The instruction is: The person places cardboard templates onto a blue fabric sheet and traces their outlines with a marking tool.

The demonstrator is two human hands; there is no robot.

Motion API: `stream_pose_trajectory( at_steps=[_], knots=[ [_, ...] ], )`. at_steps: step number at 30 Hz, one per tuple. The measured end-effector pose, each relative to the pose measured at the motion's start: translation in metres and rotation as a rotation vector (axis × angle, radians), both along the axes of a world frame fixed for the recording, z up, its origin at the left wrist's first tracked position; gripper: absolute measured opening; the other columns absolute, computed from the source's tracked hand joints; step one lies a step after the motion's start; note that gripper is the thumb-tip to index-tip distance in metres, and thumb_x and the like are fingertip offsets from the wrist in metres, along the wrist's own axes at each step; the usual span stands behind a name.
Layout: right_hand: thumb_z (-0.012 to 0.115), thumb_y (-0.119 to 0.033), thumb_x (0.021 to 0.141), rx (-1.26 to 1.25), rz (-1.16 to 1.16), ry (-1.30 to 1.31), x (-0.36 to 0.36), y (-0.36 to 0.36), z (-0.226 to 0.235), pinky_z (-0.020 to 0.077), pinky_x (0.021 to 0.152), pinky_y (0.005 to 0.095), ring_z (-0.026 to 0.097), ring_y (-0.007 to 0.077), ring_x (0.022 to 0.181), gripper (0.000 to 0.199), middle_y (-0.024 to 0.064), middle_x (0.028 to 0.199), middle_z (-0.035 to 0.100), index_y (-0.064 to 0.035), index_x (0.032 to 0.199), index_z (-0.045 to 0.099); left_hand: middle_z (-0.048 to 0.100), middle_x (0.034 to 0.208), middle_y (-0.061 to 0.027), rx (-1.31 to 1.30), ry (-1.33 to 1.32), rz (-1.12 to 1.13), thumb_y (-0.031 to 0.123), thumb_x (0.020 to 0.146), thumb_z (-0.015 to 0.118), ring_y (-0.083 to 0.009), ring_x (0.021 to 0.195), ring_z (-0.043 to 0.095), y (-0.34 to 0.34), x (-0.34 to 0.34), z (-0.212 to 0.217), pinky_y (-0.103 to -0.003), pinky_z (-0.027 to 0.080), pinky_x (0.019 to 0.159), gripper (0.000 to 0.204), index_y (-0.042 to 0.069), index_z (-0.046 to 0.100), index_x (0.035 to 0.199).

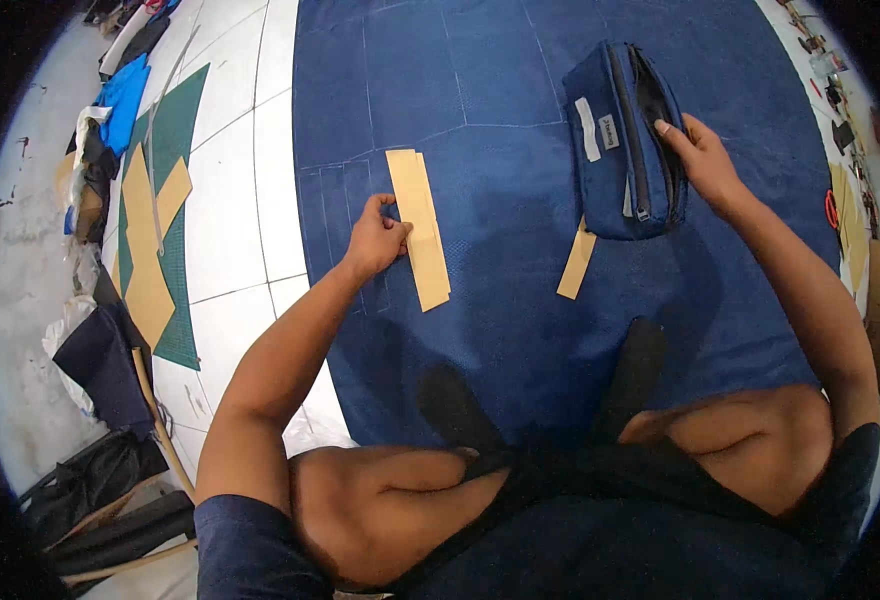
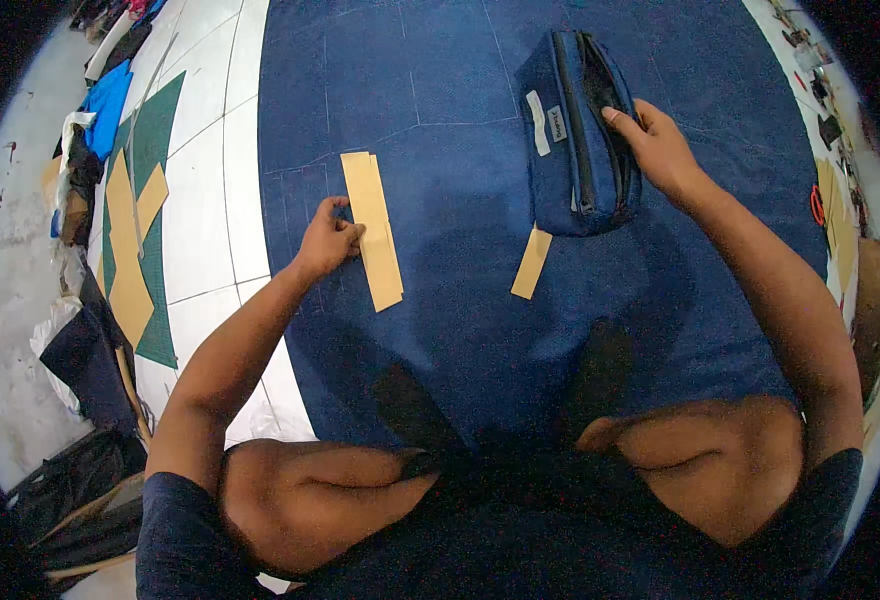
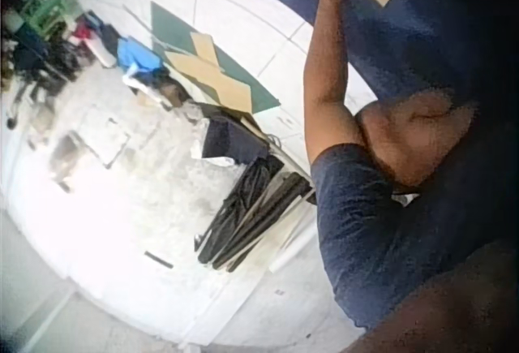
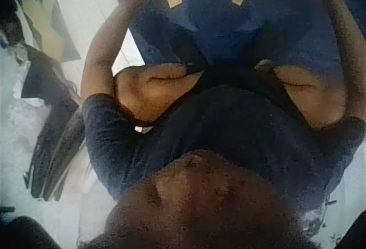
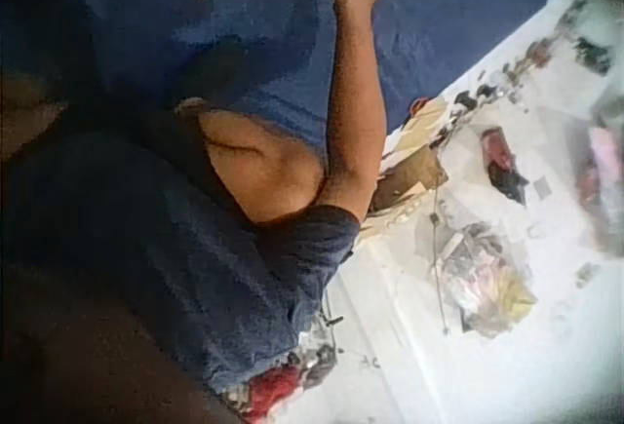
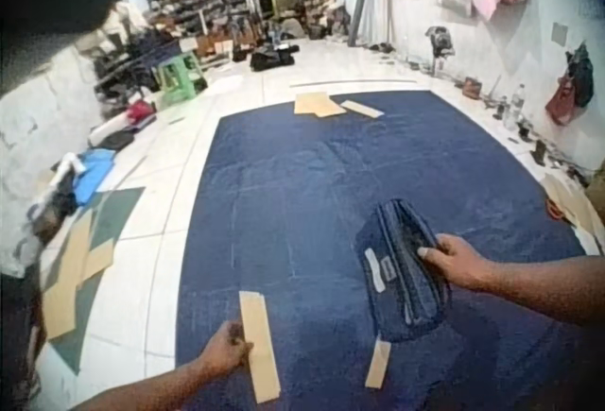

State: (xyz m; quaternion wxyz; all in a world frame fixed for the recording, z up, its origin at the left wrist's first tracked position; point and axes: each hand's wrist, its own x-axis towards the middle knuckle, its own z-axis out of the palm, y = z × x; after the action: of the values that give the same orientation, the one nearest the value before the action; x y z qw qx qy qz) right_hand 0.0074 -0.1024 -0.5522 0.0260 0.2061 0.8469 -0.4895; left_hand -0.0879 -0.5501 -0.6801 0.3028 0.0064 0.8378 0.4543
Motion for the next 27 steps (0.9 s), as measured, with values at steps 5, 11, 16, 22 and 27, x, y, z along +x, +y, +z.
stream_pose_trajectory(
  at_steps=[5, 11, 16, 22, 27],
  knots=[
    [0.059, -0.036, 0.098, 0.009, 0.061, 0.009, -0.002, -0.002, 0.002, 0.0464, 0.073, 0.0269, 0.057, 0.0103, 0.079, 0.036, 0.0024, 0.087, 0.064, 0.0001, 0.104, 0.064, 0.060, 0.079, -0.0058, -0.052, 0.016, 0.003, 0.006, 0.088, 0.067, -0.0139, 0.064, 0.063, -0.001, 0.002, 0.002, -0.030, 0.054, 0.058, 0.052, 0.000, 0.043, 0.133],
    [0.058, -0.037, 0.098, 0.018, 0.050, 0.030, 0.000, 0.002, -0.003, 0.0450, 0.071, 0.0280, 0.055, 0.0103, 0.078, 0.038, 0.0023, 0.085, 0.062, 0.0004, 0.101, 0.063, 0.063, 0.083, -0.0092, -0.115, 0.033, -0.050, 0.006, 0.091, 0.066, -0.0154, 0.074, 0.065, 0.004, -0.001, 0.003, -0.032, 0.057, 0.062, 0.052, 0.002, 0.038, 0.135],
    [0.058, -0.036, 0.098, 0.028, 0.072, -0.018, 0.001, 0.007, -0.007, 0.0448, 0.072, 0.0287, 0.055, 0.0109, 0.078, 0.037, 0.0026, 0.085, 0.062, 0.0002, 0.101, 0.063, 0.066, 0.075, -0.0108, -0.115, 0.064, -0.054, 0.008, 0.085, 0.066, -0.0183, 0.062, 0.066, 0.006, -0.001, 0.004, -0.034, 0.053, 0.059, 0.054, 0.000, 0.043, 0.133],
    [0.057, -0.035, 0.099, 0.016, 0.037, -0.007, 0.000, -0.001, -0.004, 0.0435, 0.071, 0.0286, 0.053, 0.0106, 0.078, 0.034, 0.0015, 0.082, 0.058, -0.0011, 0.098, 0.062, 0.066, 0.075, -0.0111, -0.127, 0.080, -0.051, 0.009, 0.085, 0.066, -0.0191, 0.063, 0.067, 0.004, -0.003, 0.002, -0.034, 0.054, 0.059, 0.053, 0.001, 0.044, 0.132],
    [0.056, -0.033, 0.099, 0.146, 0.077, -0.063, -0.001, 0.013, -0.010, 0.0393, 0.067, 0.0296, 0.045, 0.0105, 0.073, 0.032, -0.0005, 0.076, 0.049, -0.0027, 0.090, 0.057, 0.066, 0.075, -0.0110, -0.101, 0.087, -0.047, 0.010, 0.084, 0.066, -0.0192, 0.063, 0.067, 0.005, -0.001, 0.004, -0.034, 0.054, 0.060, 0.052, 0.001, 0.045, 0.131]
  ],
)
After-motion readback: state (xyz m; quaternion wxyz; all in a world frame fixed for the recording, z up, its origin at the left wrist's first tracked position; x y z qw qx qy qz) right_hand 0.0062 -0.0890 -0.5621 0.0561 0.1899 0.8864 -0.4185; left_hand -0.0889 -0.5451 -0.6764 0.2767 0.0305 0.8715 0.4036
